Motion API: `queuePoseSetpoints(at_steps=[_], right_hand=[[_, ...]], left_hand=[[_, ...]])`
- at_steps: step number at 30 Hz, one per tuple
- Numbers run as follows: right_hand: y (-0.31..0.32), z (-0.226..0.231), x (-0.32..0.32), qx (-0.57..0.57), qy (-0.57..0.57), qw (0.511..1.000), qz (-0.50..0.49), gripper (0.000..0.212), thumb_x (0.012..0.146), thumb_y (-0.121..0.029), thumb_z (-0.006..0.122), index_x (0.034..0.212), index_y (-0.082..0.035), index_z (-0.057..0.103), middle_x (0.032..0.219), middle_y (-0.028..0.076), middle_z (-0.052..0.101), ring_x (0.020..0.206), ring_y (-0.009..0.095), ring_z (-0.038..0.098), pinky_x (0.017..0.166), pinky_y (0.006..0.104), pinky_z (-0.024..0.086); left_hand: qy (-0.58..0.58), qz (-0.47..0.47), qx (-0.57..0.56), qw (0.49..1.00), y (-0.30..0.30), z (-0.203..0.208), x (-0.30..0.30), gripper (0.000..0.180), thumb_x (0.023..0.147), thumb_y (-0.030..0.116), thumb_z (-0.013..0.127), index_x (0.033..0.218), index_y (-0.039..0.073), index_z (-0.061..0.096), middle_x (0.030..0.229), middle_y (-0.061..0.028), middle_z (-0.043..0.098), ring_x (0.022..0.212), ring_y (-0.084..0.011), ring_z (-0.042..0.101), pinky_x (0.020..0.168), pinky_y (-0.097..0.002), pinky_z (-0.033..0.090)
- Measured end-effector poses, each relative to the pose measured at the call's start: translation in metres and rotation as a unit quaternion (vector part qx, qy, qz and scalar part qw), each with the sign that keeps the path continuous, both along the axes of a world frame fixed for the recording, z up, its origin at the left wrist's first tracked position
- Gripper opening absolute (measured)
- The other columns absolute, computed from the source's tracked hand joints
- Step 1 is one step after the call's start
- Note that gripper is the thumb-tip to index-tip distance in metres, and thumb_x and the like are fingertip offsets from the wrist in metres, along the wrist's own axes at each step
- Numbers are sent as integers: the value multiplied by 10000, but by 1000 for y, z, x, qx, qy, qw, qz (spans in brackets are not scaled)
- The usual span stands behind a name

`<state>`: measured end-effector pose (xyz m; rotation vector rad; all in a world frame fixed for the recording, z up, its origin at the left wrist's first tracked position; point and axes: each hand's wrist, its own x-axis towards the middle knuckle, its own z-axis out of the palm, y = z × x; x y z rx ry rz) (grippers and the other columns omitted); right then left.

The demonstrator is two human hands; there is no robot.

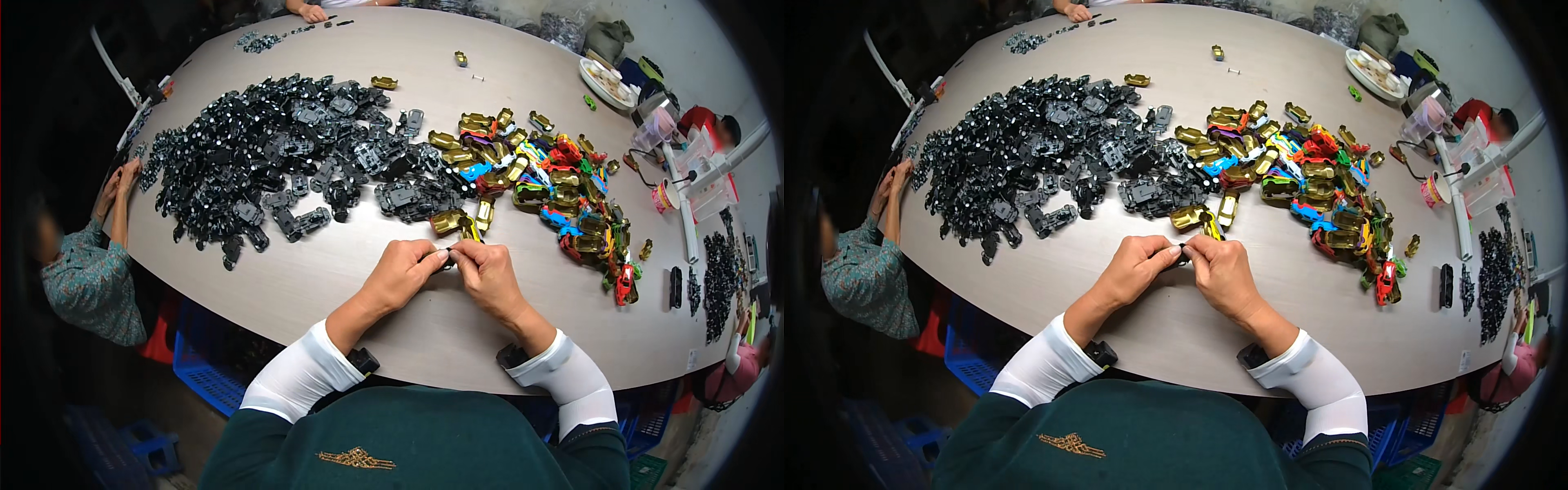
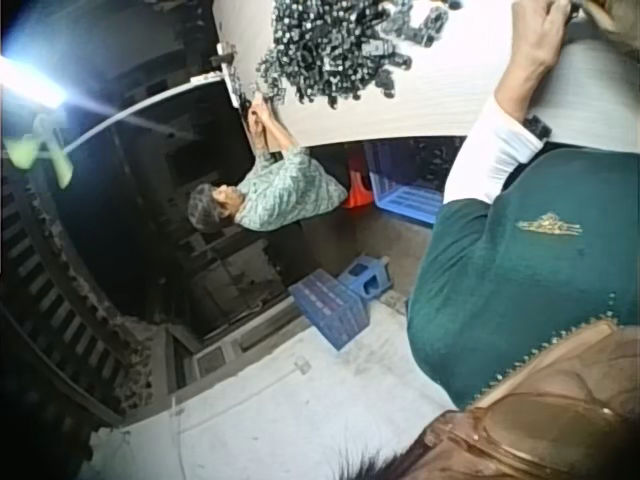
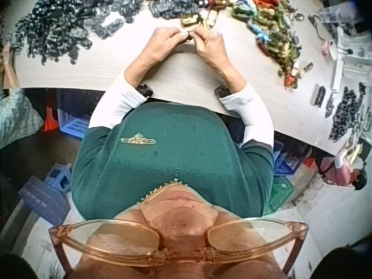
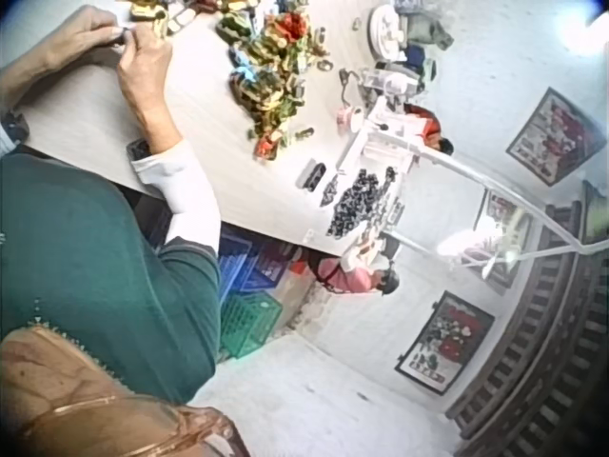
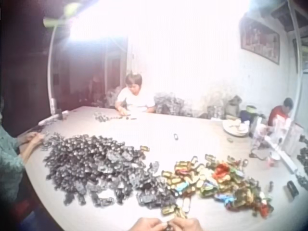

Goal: The person assembles small toy cars by hand at a table. They pick up a black chassis and a colored body, fit the two parts together, and place the completed unit on the table. The process is repeated continuously with different colored bodies.

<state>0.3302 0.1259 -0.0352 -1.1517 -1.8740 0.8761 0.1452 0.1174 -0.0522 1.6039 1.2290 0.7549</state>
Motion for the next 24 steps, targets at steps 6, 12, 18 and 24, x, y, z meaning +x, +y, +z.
queuePoseSetpoints(at_steps=[6, 12, 18, 24], right_hand=[[9, 18, 6, -207, 220, 953, -23, 133, 958, -103, 548, 948, -8, 641, 668, -26, 552, 542, 34, 467, 470, 207, 379], [-3, 23, -1, -232, 191, 954, 8, 119, 957, -83, 528, 997, -25, 624, 669, -21, 565, 544, 31, 473, 439, 193, 350], [-4, 18, 0, -207, 145, 967, 23, 154, 968, -133, 533, 1031, -12, 605, 662, -25, 562, 523, 25, 468, 447, 176, 358], [-4, 16, 0, -241, 145, 959, 32, 134, 959, -137, 550, 1004, -23, 605, 657, -24, 570, 519, 20, 469, 444, 173, 352]], left_hand=[[-315, 37, -167, 934, 6, 15, -1, 268, 980, 250, 546, 1174, 65, 550, 1065, -17, 649, 797, -48, 554, 644, -189, 462], [-475, 112, -160, 858, 12, 8, -3, 307, 873, 29, 662, 1146, 13, 524, 985, -100, 657, 870, -139, 643, 742, -283, 553], [-451, 122, -165, 869, 13, 4, -4, 292, 871, 40, 669, 1118, 4, 518, 952, -100, 659, 827, -147, 656, 728, -276, 565], [-437, 126, -143, 879, 11, 2, 0, 242, 873, 38, 665, 1064, 8, 520, 925, -101, 667, 772, -145, 666, 675, -267, 580]])
